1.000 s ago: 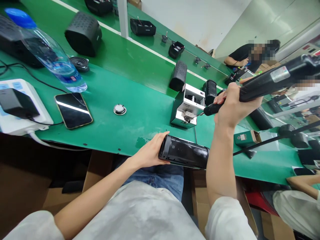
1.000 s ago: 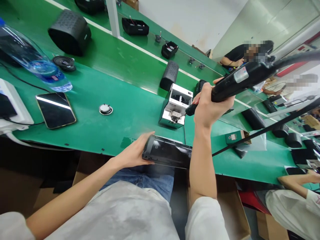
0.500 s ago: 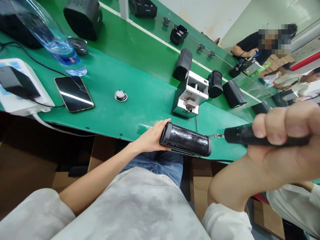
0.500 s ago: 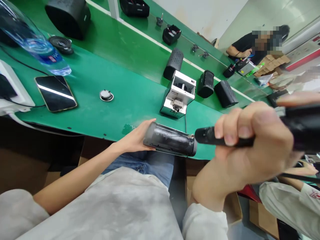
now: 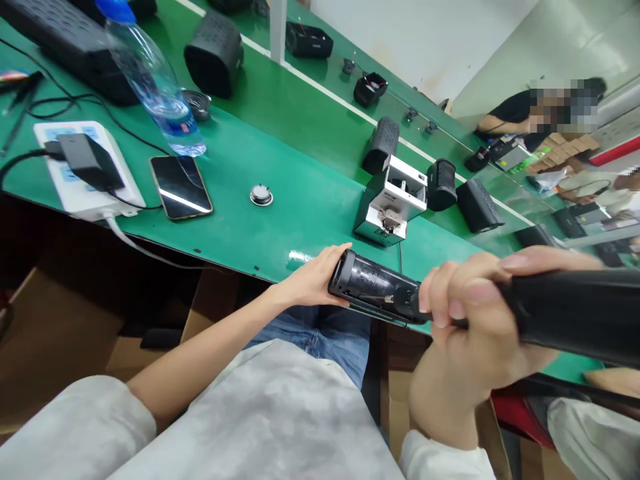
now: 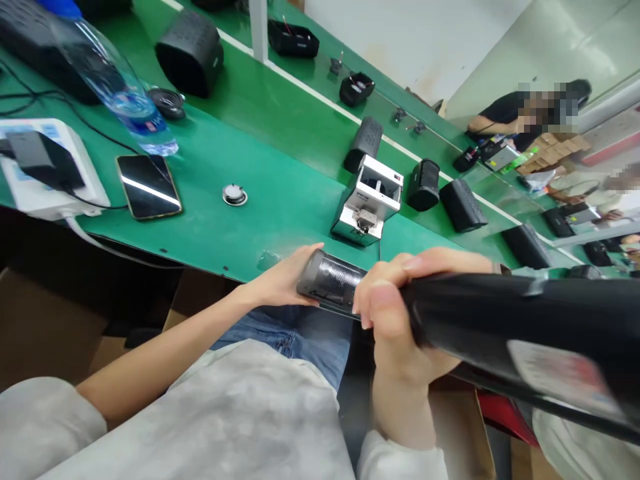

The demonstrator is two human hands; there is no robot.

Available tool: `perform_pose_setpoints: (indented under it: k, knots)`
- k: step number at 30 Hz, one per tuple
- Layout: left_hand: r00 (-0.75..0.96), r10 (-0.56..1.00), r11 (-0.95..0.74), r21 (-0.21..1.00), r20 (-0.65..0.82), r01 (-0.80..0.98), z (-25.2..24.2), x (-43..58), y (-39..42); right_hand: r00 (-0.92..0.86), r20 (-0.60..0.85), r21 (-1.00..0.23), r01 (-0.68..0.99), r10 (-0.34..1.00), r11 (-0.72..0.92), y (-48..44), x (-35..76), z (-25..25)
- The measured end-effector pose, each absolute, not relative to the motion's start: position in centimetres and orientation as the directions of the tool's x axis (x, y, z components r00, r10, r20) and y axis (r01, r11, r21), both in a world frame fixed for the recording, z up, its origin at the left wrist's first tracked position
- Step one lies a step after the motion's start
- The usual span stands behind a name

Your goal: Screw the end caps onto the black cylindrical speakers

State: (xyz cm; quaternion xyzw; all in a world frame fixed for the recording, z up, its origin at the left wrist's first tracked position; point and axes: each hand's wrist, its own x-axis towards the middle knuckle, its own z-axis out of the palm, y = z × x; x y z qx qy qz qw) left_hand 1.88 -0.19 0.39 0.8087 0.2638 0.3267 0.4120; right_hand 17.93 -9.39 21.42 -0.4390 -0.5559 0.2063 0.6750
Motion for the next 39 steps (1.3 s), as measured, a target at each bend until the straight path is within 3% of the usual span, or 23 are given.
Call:
perform_pose_setpoints:
  k: [6,15,23,29,37,39]
  knots:
    - [0.661,0.691,-0.525,0.832,0.292,0.181,-0.5,2.2,-0.3,0.230,0.601,-0.796,0.092,0.765,0.598,-8.6,18.3,18.0]
    - [0.668,0.692,-0.505,0.844,0.273,0.179,-0.4,2.0,-0.2,0.229,0.598,-0.797,0.075,0.768,0.599,-9.3,17.9,18.2]
    - [0.692,0.689,-0.477,0.854,0.218,0.206,0.3,1.8,-0.4,-0.070,0.651,-0.758,-0.014,0.756,0.652,-8.3,19.2,18.7]
    - [0.697,0.681,-0.495,0.843,0.225,0.212,0.8,1.5,-0.5,0.078,0.633,-0.774,0.033,0.770,0.633,-8.7,18.8,18.4]
    - [0.686,0.694,-0.468,0.861,0.220,0.197,1.0,1.5,-0.4,0.020,0.561,-0.827,-0.014,0.827,0.562,-9.7,19.2,19.2]
    - [0.687,0.694,-0.463,0.864,0.214,0.199,1.1,1.6,-0.4,0.081,0.549,-0.835,0.000,0.832,0.551,-9.7,19.8,20.8]
